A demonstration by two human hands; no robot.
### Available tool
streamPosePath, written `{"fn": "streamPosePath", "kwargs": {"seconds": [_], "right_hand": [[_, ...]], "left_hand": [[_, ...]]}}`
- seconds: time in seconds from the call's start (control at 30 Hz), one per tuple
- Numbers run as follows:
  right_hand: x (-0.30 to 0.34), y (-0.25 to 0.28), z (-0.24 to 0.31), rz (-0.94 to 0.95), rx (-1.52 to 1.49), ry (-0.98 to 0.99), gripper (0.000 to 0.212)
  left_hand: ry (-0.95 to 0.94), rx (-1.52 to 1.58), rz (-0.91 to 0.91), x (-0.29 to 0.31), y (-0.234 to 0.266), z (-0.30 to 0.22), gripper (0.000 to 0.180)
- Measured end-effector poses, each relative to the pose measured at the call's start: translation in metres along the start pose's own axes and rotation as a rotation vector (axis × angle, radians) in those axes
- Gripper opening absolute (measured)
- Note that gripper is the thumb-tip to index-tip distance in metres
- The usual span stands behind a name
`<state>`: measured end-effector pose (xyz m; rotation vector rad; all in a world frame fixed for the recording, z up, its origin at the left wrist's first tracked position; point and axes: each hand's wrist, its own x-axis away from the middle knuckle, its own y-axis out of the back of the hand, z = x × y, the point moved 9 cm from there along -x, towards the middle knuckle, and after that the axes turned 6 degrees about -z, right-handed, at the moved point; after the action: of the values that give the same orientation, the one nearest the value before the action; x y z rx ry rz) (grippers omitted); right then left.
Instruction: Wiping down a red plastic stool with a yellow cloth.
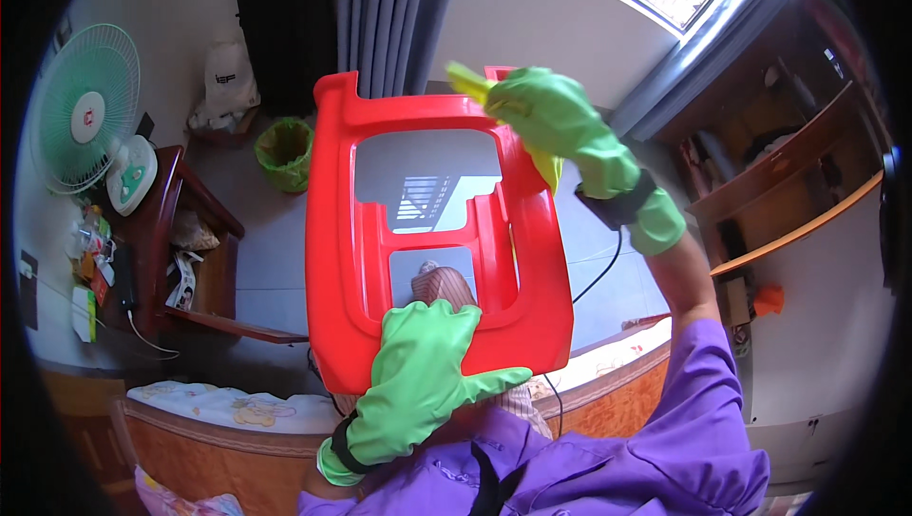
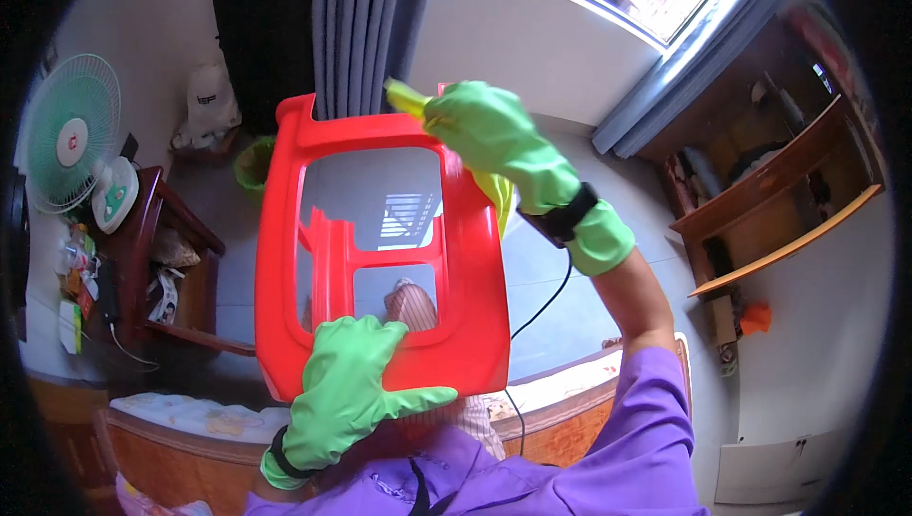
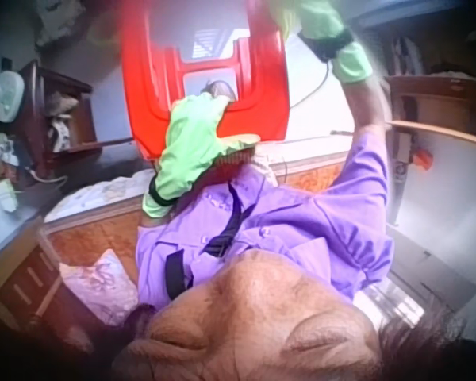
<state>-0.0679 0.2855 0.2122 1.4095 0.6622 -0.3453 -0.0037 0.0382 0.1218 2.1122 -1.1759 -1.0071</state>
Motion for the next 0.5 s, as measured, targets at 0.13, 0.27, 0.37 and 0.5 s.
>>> {"fn": "streamPosePath", "kwargs": {"seconds": [0.13,0.27,0.37,0.5], "right_hand": [[0.006,-0.067,0.002,0.250,0.247,-0.145,0.015],[0.017,-0.082,-0.006,0.351,0.384,-0.183,0.016],[0.020,-0.077,-0.003,0.422,0.364,-0.146,0.014],[0.039,-0.076,-0.007,0.494,0.450,-0.102,0.020]], "left_hand": [[-0.007,0.027,-0.005,0.012,-0.002,0.002,0.069],[-0.005,0.032,-0.011,0.014,-0.001,0.004,0.071],[0.000,0.029,-0.022,0.009,0.002,0.007,0.072],[0.011,0.013,-0.026,-0.004,0.005,0.008,0.073]]}}
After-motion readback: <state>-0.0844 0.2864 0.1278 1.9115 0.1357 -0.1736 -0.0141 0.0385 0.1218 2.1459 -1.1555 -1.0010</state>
